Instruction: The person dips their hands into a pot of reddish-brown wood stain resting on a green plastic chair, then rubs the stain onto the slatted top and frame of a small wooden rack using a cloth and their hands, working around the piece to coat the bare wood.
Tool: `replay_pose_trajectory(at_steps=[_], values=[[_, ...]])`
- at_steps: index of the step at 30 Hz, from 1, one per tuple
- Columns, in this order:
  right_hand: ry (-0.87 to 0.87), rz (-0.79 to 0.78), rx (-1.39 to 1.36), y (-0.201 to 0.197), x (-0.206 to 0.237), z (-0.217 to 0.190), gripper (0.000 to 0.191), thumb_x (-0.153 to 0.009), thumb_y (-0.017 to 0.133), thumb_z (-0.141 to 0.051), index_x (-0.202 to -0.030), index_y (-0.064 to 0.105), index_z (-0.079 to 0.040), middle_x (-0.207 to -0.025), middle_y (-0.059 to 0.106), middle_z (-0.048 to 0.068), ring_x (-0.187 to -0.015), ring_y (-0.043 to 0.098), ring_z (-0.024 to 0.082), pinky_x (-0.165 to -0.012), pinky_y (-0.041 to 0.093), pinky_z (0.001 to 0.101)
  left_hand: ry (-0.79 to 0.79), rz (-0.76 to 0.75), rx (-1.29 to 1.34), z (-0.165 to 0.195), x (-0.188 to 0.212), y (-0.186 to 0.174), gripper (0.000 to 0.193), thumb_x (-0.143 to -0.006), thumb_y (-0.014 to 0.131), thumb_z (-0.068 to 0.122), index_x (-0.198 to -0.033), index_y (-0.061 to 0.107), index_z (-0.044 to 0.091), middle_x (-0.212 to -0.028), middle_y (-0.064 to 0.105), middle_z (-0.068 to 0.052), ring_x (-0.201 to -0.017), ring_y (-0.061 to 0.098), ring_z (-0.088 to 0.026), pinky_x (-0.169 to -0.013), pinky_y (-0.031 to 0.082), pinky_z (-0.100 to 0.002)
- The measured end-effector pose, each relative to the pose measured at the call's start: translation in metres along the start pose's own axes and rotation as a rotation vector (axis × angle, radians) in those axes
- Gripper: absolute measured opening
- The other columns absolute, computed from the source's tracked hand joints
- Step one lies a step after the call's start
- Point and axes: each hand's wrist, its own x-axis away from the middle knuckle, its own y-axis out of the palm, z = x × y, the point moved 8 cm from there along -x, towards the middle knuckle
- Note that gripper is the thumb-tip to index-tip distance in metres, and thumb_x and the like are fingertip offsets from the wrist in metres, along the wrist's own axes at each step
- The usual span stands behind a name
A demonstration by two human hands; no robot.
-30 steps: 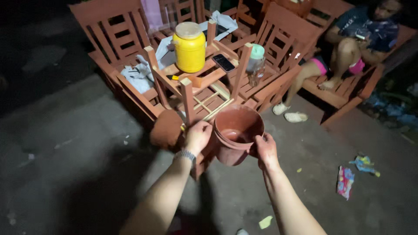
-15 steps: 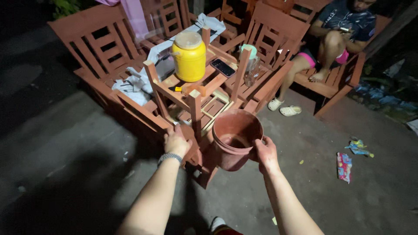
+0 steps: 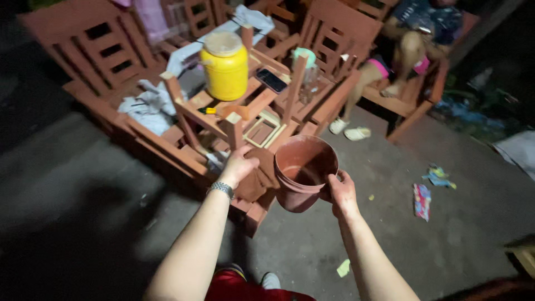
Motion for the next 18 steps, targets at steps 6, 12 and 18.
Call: replay_pose_trajectory(at_steps=[6,12,18], values=[[0.027,0.174,0.031,-0.040,0.015,-0.001,0.052,-0.092,0.059,-0.020,-0.140,0.050,-0.001,-0.096,0.070,0.015,-0.067,0.069,0.025,-0.056,0.060,0.0374,-0.148,-0.084,0.266,-0.011,-0.035,0.045,0.047,-0.075,0.070,0.009,-0.121,0.066,0.000,-0.116,0.068,-0.016,-0.109,0.064,-0.026,-0.092,0.054,-0.038],[-0.040,0.428,-0.089,-0.070,0.059,0.003,0.053,-0.089,0.058,-0.016,-0.139,0.050,0.001,-0.094,0.071,0.015,-0.069,0.072,0.022,-0.058,0.064,0.0369,-0.096,-0.295,0.218,0.015,-0.065,0.105,0.080,-0.079,0.070,0.006,-0.150,0.035,0.018,-0.142,0.051,-0.011,-0.130,0.050,-0.024,-0.105,0.043,-0.035],[-0.056,0.712,-0.189,-0.085,0.130,0.024,0.051,-0.092,0.059,-0.016,-0.139,0.053,0.001,-0.088,0.068,0.015,-0.064,0.067,0.021,-0.056,0.059,0.0355,0.232,-0.595,0.029,0.048,-0.045,0.177,0.052,-0.090,0.063,0.007,-0.142,0.058,0.015,-0.148,0.060,-0.018,-0.136,0.055,-0.027,-0.112,0.041,-0.035]])
